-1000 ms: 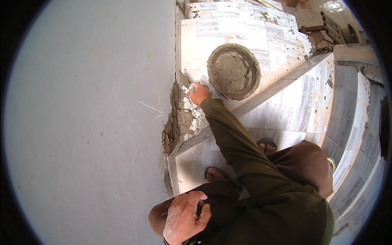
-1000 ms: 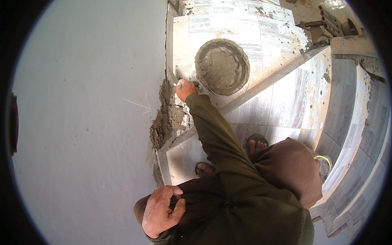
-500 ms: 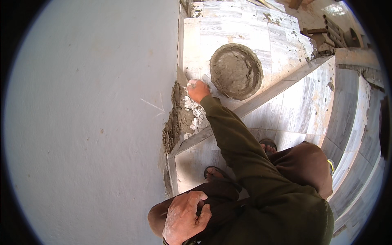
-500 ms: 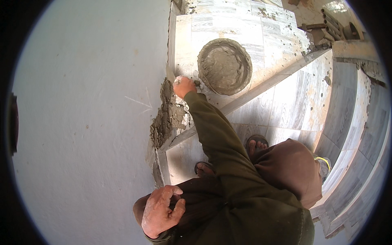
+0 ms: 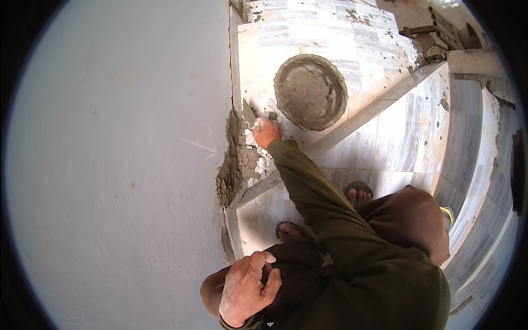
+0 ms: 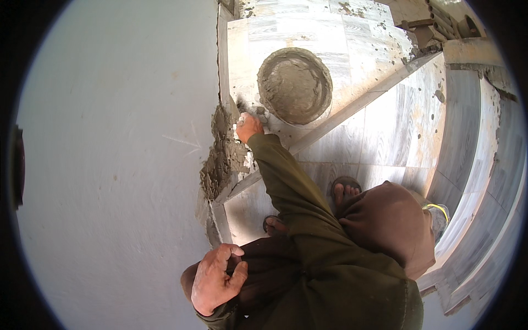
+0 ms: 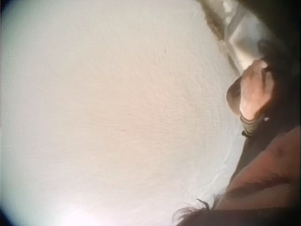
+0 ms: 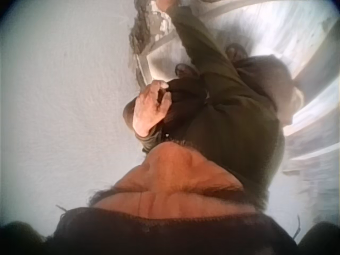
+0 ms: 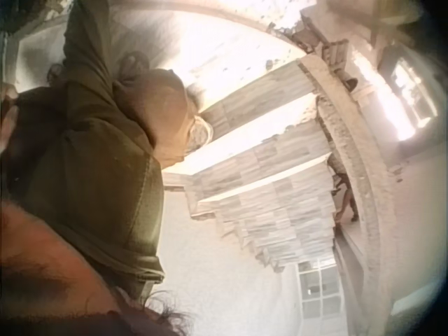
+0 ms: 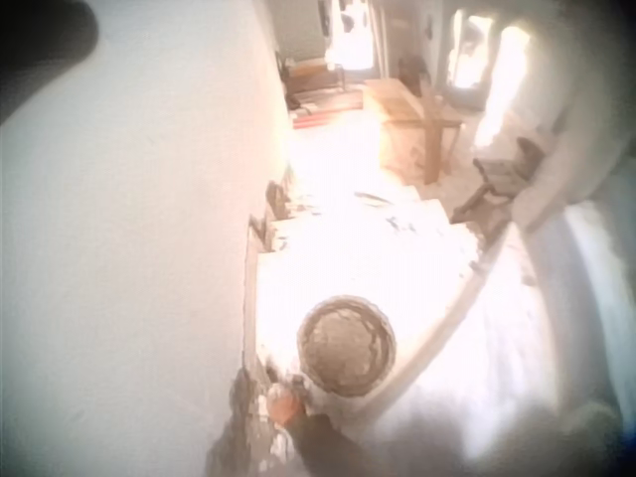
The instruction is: The person applies mortar to the edge of a staircase using a trowel and their hand, while occasionally taking more mortar from a bucket.
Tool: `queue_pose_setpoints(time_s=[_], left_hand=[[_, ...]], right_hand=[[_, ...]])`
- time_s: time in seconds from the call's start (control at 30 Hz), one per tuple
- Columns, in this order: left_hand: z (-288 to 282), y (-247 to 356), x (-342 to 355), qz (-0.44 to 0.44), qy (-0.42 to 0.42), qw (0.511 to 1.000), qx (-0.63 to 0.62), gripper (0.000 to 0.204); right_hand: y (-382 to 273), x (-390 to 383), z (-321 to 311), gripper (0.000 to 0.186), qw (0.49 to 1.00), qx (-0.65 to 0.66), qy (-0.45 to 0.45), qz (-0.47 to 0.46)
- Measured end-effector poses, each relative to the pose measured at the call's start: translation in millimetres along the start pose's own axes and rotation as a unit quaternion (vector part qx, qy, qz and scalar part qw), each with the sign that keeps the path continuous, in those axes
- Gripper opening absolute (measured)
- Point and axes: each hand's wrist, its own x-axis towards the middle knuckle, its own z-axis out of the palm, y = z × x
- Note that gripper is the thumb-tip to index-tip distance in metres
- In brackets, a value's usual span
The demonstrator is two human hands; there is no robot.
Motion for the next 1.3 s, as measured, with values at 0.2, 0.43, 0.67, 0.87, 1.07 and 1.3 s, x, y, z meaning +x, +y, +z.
queue_pose_setpoints(time_s=[0.2,0.43,0.67,0.87,1.07,1.3], left_hand=[[0.7,7.9,5.2,-0.023,-0.012,1.000,-0.006,0.023],[0.2,13.0,7.5,-0.006,-0.001,1.000,0.000,0.023],[-2.2,10.2,4.8,-0.005,-0.003,1.000,-0.013,0.022],[-2.4,11.6,6.3,-0.010,-0.007,1.000,-0.019,0.022],[-2.5,13.3,10.0,0.014,0.005,1.000,-0.004,0.022],[-5.9,11.5,7.0,0.012,0.007,1.000,-0.018,0.022]], right_hand=[[0.2,12.5,0.5,0.038,0.997,-0.043,-0.001,-0.057],[14.2,31.8,14.6,0.038,0.995,-0.022,-0.004,-0.093],[32.7,-4.4,21.6,0.036,0.990,0.051,-0.062,-0.116],[44.2,-26.0,32.6,0.035,0.990,0.028,-0.042,-0.131],[55.7,-61.6,43.1,0.036,0.991,0.055,-0.051,-0.111],[51.4,-8.9,25.6,0.034,0.991,0.067,0.055,-0.103]])
